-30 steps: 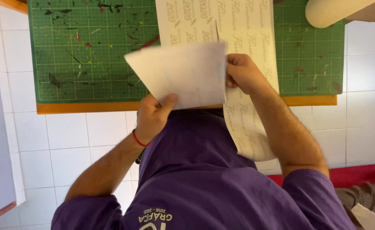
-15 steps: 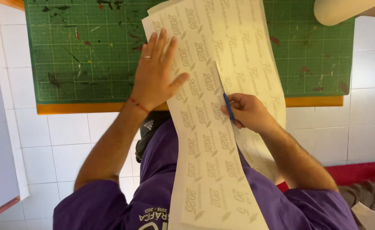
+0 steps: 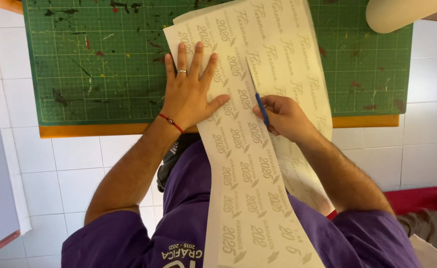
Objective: Using scissors to manually cut printed label sheets into individual pieces on a cutting mat.
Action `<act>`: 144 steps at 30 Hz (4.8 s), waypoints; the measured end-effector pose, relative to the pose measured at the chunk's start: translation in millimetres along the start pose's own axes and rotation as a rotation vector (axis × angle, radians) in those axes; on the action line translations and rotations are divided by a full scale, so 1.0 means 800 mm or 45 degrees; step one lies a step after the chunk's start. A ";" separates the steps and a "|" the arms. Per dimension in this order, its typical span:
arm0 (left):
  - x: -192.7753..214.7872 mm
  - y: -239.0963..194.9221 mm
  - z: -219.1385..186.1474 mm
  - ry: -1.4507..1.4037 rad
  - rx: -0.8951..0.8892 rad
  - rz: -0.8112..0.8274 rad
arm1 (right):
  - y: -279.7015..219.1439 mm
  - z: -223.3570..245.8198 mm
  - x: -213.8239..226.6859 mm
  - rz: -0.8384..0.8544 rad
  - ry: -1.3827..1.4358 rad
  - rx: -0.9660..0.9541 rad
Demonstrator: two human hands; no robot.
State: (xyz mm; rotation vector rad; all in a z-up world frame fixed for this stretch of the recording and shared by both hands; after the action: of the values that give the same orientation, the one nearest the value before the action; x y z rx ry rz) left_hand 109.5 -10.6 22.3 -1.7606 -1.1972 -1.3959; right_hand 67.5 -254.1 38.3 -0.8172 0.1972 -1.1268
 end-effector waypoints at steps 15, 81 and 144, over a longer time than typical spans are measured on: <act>0.004 -0.002 -0.001 0.012 -0.017 -0.047 | 0.032 0.032 0.009 -0.004 -0.019 0.001; 0.076 -0.198 0.219 0.289 1.192 -0.156 | 0.014 0.016 0.134 -0.297 -1.189 0.452; -0.076 -0.044 -0.066 -2.281 0.463 -0.560 | -0.028 -0.043 -0.002 -0.034 0.781 1.005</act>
State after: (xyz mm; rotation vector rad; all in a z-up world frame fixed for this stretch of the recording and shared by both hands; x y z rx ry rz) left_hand 52.2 -58.1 -24.3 -2.3393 -2.4634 0.7566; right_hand 32.7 -273.2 29.0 0.2382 0.2228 -1.3178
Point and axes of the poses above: each hand's wrist, its own y-axis towards the middle knuckle, its own x-axis out of the back of the hand, z = x × y, the point moved 7 cm from there along y, towards the middle knuckle, and after that the axes turned 6 degrees about -y, right-handed, at the moved point
